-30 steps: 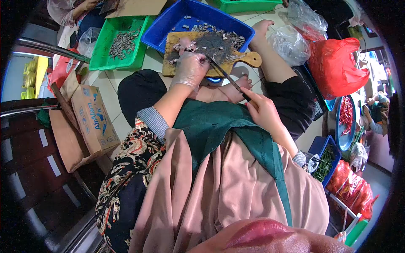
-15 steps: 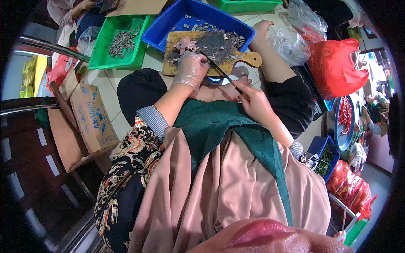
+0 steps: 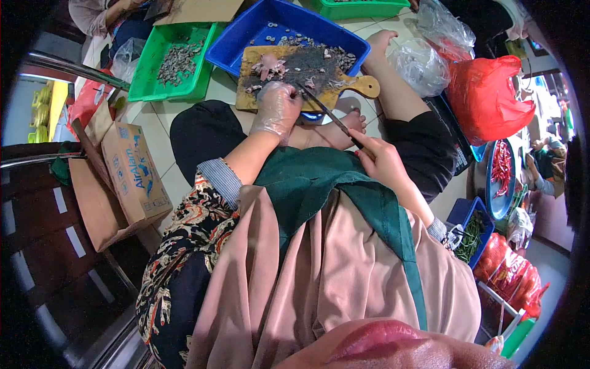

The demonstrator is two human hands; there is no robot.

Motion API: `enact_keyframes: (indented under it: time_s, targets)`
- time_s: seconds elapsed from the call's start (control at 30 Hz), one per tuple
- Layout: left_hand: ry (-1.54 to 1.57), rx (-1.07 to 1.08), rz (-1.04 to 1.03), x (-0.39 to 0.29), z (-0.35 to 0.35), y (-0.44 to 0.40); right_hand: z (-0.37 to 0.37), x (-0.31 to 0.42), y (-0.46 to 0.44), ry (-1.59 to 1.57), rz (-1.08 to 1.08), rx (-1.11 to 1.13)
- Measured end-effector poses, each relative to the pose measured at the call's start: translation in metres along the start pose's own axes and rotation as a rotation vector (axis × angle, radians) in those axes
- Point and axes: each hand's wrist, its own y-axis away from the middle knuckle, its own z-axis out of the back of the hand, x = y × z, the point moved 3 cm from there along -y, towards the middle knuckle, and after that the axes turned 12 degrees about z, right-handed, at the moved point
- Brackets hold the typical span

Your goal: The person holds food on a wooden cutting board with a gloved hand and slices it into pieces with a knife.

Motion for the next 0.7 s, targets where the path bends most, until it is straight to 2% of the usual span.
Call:
enact_keyframes:
  time_s: [0.27, 0.47, 0.7]
  targets:
    - [0.037, 0.009, 0.079, 0.0, 0.003, -0.001, -0.004, 0.001, -0.001, 0.03, -0.031, 0.057]
    - [0.008, 0.022, 0.077, 0.004, -0.001, -0.004, -0.011, -0.009, -0.002, 0.095, 0.056, 0.004]
    - [0.046, 0.086, 0.139, 0.004, 0.0, -0.008, -0.013, -0.006, -0.015, -0.017, 0.024, -0.017]
